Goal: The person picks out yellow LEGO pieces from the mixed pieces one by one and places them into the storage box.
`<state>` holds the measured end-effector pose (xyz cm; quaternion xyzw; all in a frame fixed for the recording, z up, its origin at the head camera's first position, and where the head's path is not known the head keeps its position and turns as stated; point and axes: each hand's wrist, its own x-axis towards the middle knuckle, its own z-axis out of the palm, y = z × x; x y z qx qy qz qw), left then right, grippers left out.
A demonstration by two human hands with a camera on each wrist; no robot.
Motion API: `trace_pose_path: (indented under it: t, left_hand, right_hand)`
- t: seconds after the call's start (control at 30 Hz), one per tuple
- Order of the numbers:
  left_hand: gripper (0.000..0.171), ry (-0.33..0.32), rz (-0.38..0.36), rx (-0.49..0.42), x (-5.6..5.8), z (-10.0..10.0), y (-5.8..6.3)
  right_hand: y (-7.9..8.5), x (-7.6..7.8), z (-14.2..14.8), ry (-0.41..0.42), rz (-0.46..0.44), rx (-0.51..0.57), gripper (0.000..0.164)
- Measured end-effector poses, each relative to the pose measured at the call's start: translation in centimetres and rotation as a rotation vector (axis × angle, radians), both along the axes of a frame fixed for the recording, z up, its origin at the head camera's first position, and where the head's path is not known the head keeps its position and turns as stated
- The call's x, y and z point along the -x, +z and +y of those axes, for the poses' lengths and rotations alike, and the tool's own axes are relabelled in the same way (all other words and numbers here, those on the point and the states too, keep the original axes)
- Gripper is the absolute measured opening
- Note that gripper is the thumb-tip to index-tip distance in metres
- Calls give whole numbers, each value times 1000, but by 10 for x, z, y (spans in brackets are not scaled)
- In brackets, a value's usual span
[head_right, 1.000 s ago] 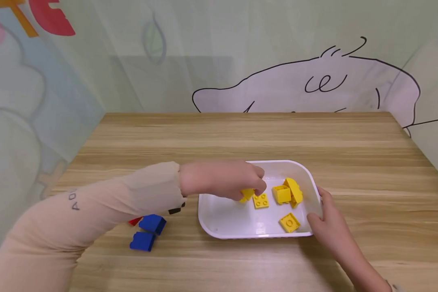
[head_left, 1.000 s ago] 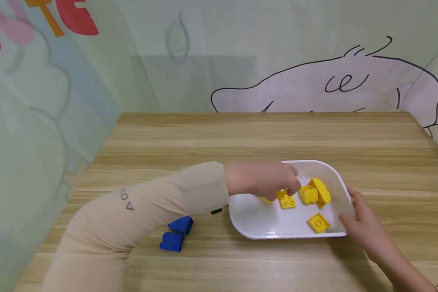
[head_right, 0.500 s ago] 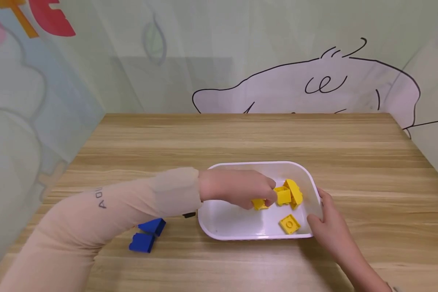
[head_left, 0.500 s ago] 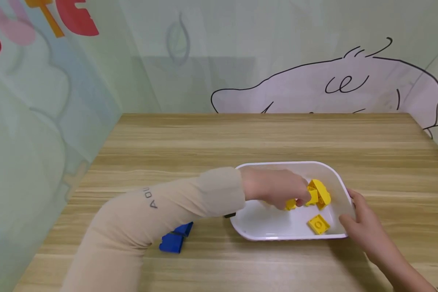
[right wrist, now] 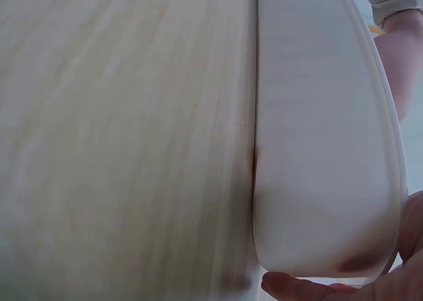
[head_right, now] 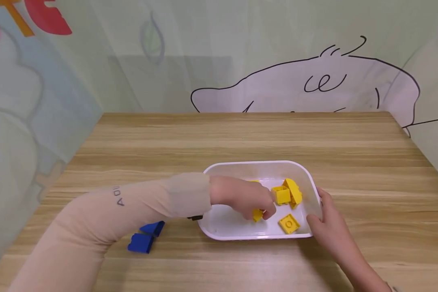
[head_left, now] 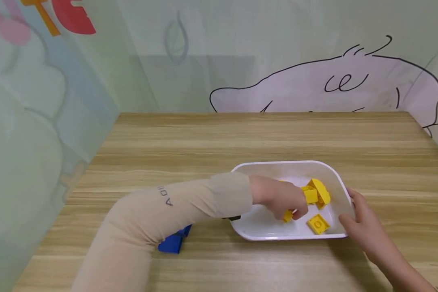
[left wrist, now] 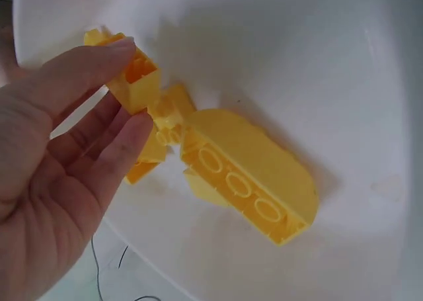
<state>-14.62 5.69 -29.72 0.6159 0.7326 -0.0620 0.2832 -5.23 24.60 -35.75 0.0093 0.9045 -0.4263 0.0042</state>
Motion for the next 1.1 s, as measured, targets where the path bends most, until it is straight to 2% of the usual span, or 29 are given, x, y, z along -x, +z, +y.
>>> trace_pose_path:
  t: [0.2, 0.23, 0.43, 0.67, 0.9, 1.1]
  left_hand:
    - [15, -37, 3, 37, 2, 4, -8]
    - [15, -51, 9, 34, 1, 3, -4]
    - [18, -81, 30, 30, 2, 4, -4]
    - [18, -66, 1, 54, 0, 13, -8]
    - [17, -106, 11, 51, -4, 24, -12]
    - [19, -93, 0, 31, -4, 28, -18]
  right_hand:
    - [0, -1, -1, -3, 13, 9, 57]
    - [0, -1, -1, -3, 13, 10, 57]
    - [-1, 0, -2, 4, 17, 21, 57]
    - [-1, 0, -2, 0, 22, 15, 57]
    - [0, 1, -2, 2, 31, -7, 57]
    - [0, 1, -1, 5, 28, -5, 57]
